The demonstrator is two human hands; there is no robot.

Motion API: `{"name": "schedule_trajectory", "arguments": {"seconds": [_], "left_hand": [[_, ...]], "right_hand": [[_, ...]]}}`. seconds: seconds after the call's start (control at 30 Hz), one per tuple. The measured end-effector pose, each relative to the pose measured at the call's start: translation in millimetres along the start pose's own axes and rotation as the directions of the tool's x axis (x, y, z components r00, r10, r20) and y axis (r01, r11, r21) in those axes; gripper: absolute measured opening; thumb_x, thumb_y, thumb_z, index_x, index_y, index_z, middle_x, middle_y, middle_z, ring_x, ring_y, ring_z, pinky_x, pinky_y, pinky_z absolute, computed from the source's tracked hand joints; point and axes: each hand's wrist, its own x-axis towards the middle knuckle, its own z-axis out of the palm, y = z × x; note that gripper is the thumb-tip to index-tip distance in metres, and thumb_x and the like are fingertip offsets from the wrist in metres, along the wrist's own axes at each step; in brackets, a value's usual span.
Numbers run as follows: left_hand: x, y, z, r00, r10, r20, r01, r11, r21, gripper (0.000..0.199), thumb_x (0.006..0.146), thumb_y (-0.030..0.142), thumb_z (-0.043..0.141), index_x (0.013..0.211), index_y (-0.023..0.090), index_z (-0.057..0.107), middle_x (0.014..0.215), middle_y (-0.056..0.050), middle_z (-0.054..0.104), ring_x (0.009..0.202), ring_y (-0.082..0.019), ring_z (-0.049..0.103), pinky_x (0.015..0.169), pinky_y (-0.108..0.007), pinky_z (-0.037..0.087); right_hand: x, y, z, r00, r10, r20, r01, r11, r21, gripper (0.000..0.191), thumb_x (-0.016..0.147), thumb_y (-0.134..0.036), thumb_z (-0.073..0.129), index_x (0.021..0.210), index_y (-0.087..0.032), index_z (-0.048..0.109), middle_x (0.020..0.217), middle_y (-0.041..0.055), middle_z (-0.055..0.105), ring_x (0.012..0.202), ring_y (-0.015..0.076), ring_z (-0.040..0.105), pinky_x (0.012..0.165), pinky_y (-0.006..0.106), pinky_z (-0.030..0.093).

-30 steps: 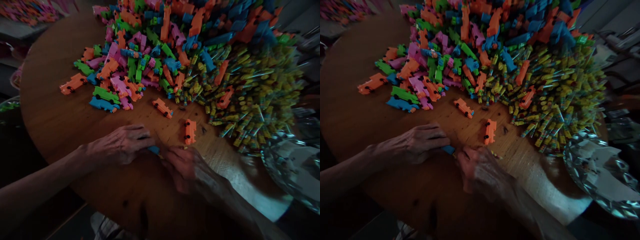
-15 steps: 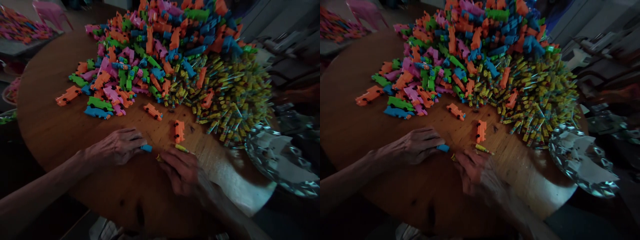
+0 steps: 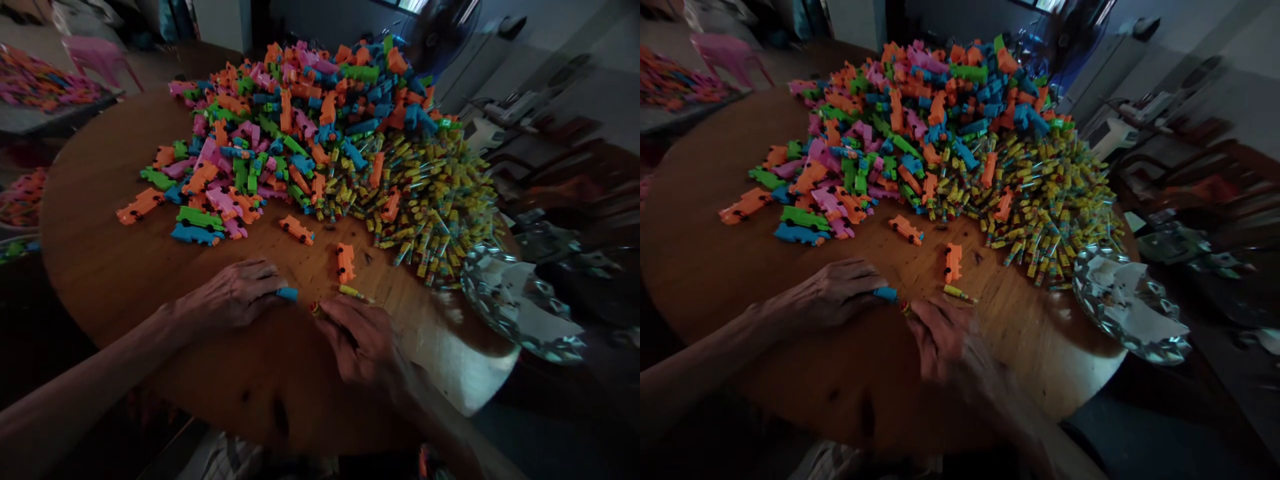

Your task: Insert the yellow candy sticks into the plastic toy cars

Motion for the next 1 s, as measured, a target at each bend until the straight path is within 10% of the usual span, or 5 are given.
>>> {"name": "schedule_trajectory", "arguments": {"seconds": [0.63, 1.0], "left_hand": [[0, 1, -1.4, 0.999, -0.012, 0.040, 0.015, 0.997, -0.081, 0.017, 0.102, 0.025, 0.048, 0.111, 0.020, 0.061, 0.092, -0.004, 0.059, 0.087, -0.018, 0.053, 0.081, -0.031, 0.042], [-1, 2, -0.7, 0.999, -0.020, 0.040, 0.023, 0.998, -0.066, 0.019, 0.102, 0.026, 0.049, 0.116, 0.020, 0.060, 0.090, -0.005, 0.060, 0.087, -0.019, 0.054, 0.080, -0.033, 0.042]], "right_hand": [[19, -1, -3, 0.895, 0.307, 0.323, -0.339, 0.940, 0.047, 0.017, 0.088, -0.008, 0.054, 0.086, -0.018, 0.068, 0.084, 0.0048, 0.066, 0.076, 0.0167, 0.059, 0.070, 0.030, 0.046], [39, 4, -3, 0.838, 0.296, 0.458, -0.158, 0.936, -0.314, 0.018, 0.086, -0.010, 0.055, 0.090, -0.015, 0.072, 0.081, 0.0081, 0.065, 0.075, 0.0197, 0.059, 0.067, 0.032, 0.040]]}}
